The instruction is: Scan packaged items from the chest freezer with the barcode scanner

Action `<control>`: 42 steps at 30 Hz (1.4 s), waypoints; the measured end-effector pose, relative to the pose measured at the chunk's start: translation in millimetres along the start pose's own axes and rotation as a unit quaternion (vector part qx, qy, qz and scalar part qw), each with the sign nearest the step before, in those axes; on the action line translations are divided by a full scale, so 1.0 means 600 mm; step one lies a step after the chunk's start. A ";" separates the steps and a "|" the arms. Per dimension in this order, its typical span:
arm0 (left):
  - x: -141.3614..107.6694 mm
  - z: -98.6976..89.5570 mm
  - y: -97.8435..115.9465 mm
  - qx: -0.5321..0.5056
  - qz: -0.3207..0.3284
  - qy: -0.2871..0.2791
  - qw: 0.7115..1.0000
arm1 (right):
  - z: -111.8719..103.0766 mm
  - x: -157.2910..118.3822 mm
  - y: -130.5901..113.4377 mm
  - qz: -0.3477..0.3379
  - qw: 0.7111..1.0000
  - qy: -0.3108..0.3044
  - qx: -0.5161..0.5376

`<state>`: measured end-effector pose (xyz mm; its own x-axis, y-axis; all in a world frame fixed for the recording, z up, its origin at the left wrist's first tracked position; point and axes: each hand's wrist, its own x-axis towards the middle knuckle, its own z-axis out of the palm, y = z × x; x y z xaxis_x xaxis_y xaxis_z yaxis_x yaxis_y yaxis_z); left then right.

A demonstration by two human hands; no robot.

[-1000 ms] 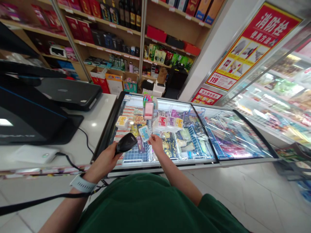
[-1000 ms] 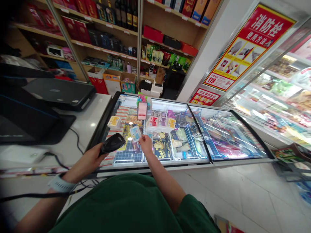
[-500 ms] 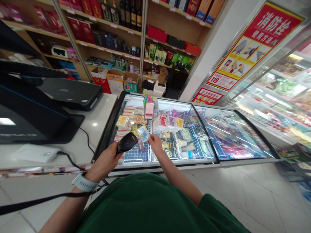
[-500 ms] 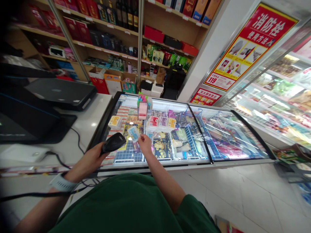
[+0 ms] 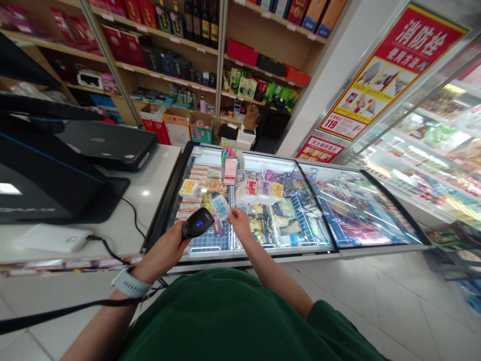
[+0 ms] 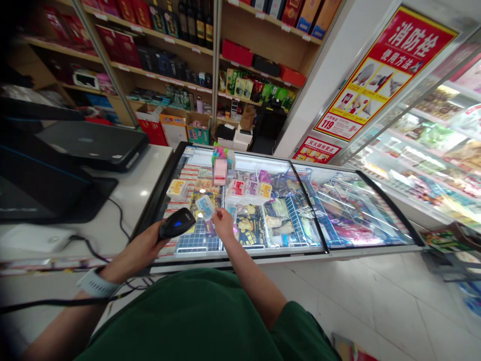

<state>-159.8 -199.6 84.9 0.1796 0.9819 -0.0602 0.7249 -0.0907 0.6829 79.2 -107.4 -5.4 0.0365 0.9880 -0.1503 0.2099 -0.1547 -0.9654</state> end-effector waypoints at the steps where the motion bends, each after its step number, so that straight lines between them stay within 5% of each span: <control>1: 0.000 0.001 -0.001 0.001 0.000 -0.002 1.000 | 0.000 0.000 -0.001 0.005 1.000 0.000 0.008; 10: -0.002 -0.003 -0.002 0.011 -0.015 0.010 1.000 | -0.007 -0.021 0.026 0.163 0.969 0.030 0.184; 18: -0.002 -0.003 -0.007 0.003 -0.016 0.013 1.000 | -0.064 -0.022 0.089 0.225 0.928 0.123 0.272; 34: 0.002 -0.011 0.000 0.007 -0.025 0.015 1.000 | -0.089 0.012 0.127 0.272 0.930 0.160 0.187; 38: -0.004 -0.015 -0.003 0.003 -0.032 0.027 0.999 | -0.067 -0.009 0.122 0.225 0.954 0.174 0.094; 42: -0.016 -0.018 -0.018 0.004 -0.061 0.045 0.997 | -0.012 -0.011 0.094 0.141 0.985 0.097 -0.017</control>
<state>-176.9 -206.2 86.0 0.0299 0.9966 -0.0763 0.7428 0.0289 0.6689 97.5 -122.7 -57.1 0.2834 0.8866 -0.3656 0.1970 -0.4270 -0.8825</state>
